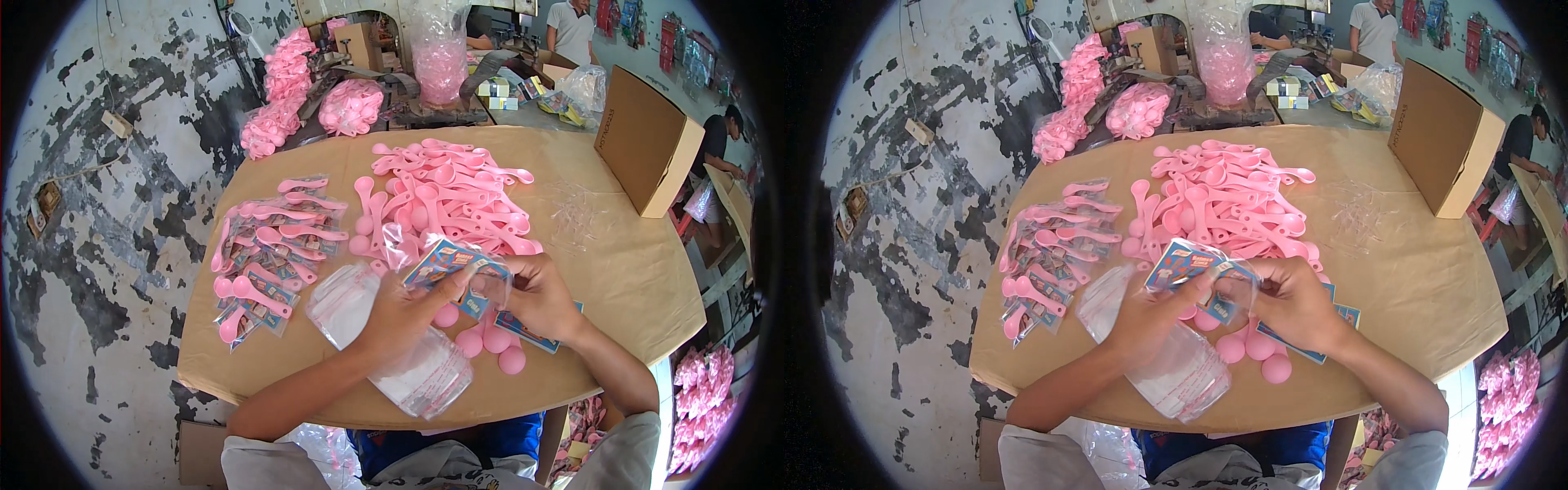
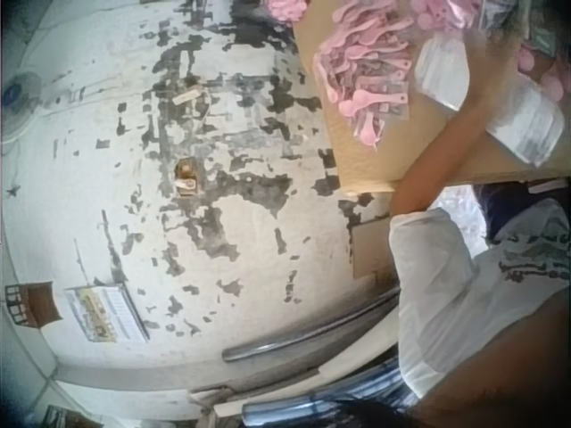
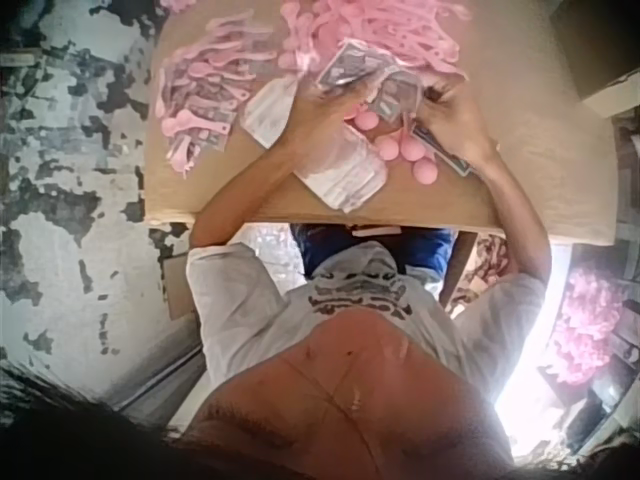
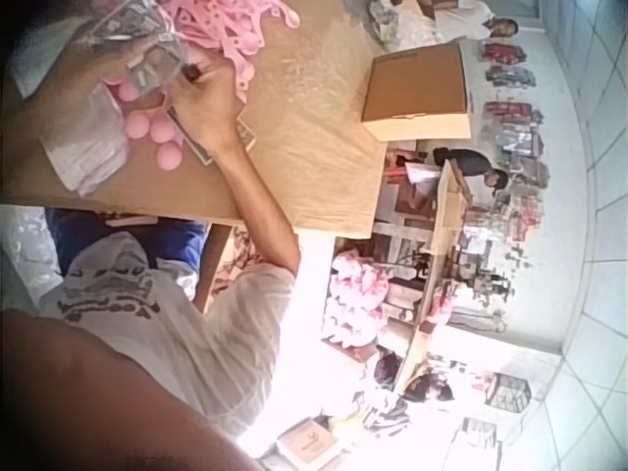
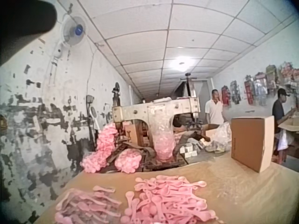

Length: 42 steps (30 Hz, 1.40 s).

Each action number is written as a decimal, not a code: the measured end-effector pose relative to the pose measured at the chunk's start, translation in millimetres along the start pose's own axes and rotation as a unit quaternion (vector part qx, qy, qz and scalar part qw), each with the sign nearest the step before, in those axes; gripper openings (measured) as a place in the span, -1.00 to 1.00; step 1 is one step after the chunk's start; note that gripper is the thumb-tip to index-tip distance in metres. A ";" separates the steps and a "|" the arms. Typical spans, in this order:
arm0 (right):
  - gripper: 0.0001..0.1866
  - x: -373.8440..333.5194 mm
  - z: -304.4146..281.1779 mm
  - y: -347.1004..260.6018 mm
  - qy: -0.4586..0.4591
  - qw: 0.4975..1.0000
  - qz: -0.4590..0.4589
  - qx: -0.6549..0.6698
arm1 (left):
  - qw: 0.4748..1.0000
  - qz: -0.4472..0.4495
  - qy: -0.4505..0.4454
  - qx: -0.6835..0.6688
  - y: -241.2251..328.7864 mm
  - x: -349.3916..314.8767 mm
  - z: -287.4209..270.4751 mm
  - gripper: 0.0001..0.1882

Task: The person places a pink plastic spoon and a printed card into a clear plastic sleeve and seals it by peeling an adhesive strip. They repeat this for the items and then place the individual packets into a larger clear plastic bag.

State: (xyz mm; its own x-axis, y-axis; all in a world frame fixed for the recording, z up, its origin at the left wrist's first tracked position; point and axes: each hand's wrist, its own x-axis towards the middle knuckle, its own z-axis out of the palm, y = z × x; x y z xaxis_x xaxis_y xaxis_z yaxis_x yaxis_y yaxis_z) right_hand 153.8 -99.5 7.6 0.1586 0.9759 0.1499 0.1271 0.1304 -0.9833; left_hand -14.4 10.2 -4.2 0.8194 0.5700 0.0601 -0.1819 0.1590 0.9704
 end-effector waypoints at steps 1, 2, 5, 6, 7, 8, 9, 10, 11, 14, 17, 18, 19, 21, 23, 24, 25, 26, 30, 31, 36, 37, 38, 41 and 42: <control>-0.80 0.1 1.5 -1.9 0.000 1.000 -0.001 0.000 | 0.999 -0.017 0.001 0.036 -1.7 -1.3 1.2 -0.66; -0.79 -0.6 2.7 -4.9 -0.005 1.000 0.013 -0.018 | 0.999 -0.016 0.001 0.037 -2.3 -1.8 4.6 -0.66; -0.79 -0.6 -0.8 -1.2 -0.002 0.998 0.021 -0.062 | 0.994 0.075 -0.042 -0.061 -0.6 1.5 13.1 -0.40; -0.80 0.2 -2.7 2.5 0.003 0.996 0.014 -0.087 | 0.982 0.066 -0.070 -0.163 3.5 5.6 11.2 -0.34; -0.80 0.9 -1.8 5.4 0.005 0.996 0.013 -0.087 | 0.959 0.057 -0.097 -0.261 7.9 7.2 9.0 -0.28; -0.83 1.4 1.1 8.4 0.003 1.000 -0.022 -0.004 | 0.959 0.057 -0.100 -0.260 3.6 3.5 4.2 -0.28; -0.84 2.0 4.2 8.5 0.001 0.995 -0.057 0.080 | 0.985 0.038 -0.098 -0.138 -6.6 -2.4 -3.1 -0.31; -0.84 4.7 11.4 1.9 0.003 0.995 -0.058 0.079 | 0.995 0.019 -0.092 -0.015 -11.8 -5.5 -10.1 -0.33; -0.84 6.6 19.3 -9.2 0.015 0.997 -0.035 0.074 | 0.984 0.066 -0.154 0.053 4.2 -2.9 -5.8 -0.46; -0.77 10.4 11.5 -2.1 0.001 0.999 -0.039 -0.026 | 0.977 0.139 -0.159 0.024 3.8 -2.3 -5.6 -0.55; -0.69 29.1 -18.7 13.9 -0.002 0.990 -0.067 -0.128 | 0.983 0.153 -0.106 0.006 3.6 4.7 -27.0 -0.66; -0.65 41.2 -31.6 11.9 0.016 0.988 -0.073 -0.135 | 0.976 0.202 -0.076 -0.029 8.7 7.4 -31.1 -0.65; -0.65 54.2 -50.5 4.5 0.029 0.960 -0.080 -0.265 | 0.975 0.216 -0.026 -0.040 12.4 7.8 -31.4 -0.57; -0.66 67.3 -84.8 10.1 0.041 0.915 -0.082 -0.394 | 0.976 0.207 -0.011 -0.071 17.9 15.6 -35.2 -0.53; -0.70 76.0 -106.9 25.3 0.008 0.847 -0.159 -0.507 | 0.976 0.195 0.000 -0.094 22.8 20.3 -38.3 -0.49; -0.70 77.5 -107.8 29.3 0.007 0.846 -0.163 -0.507 | 0.976 0.198 0.002 -0.092 21.7 21.5 -39.5 -0.49; -0.72 77.0 -101.1 31.3 -0.008 0.842 -0.146 -0.519 | 0.979 0.187 0.008 -0.085 18.1 20.6 -41.3 -0.49; -0.72 77.8 -95.6 30.5 -0.023 0.838 -0.128 -0.531 | 0.981 0.176 0.013 -0.079 15.9 20.2 -42.8 -0.49; -0.67 70.8 -85.7 19.6 -0.045 0.818 -0.093 -0.566 | 0.985 0.147 0.026 -0.085 15.0 20.6 -41.6 -0.43; -0.67 67.0 -84.5 17.0 -0.047 0.819 -0.092 -0.564 | 0.985 0.147 0.025 -0.081 15.5 21.0 -41.5 -0.43; -0.68 55.6 -78.7 17.1 -0.043 0.813 -0.089 -0.574 | 0.987 0.132 0.022 -0.087 13.1 20.1 -38.3 -0.43; -0.68 55.2 -76.9 15.0 -0.041 0.813 -0.088 -0.575 | 0.987 0.135 0.009 -0.091 12.3 19.8 -37.9 -0.42; -0.69 55.1 -75.0 12.5 -0.039 0.819 -0.054 -0.570 | 0.986 0.138 -0.004 -0.094 11.5 19.9 -37.4 -0.42; -0.68 55.0 -77.6 10.5 -0.044 0.808 0.022 -0.587 | 0.984 0.145 -0.016 -0.106 9.6 19.8 -35.5 -0.42; -0.67 54.6 -79.4 10.5 -0.050 0.789 0.064 -0.609 | 0.984 0.144 -0.016 -0.106 7.9 20.2 -37.3 -0.42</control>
State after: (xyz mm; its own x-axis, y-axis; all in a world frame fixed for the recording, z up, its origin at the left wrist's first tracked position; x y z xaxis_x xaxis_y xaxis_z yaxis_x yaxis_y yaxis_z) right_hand 241.5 -58.7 13.7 0.1755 0.9844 -0.0114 0.9728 -0.1752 -0.1517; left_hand -19.5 53.0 -4.0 0.7334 0.5909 0.3362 -0.5153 0.1606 0.8418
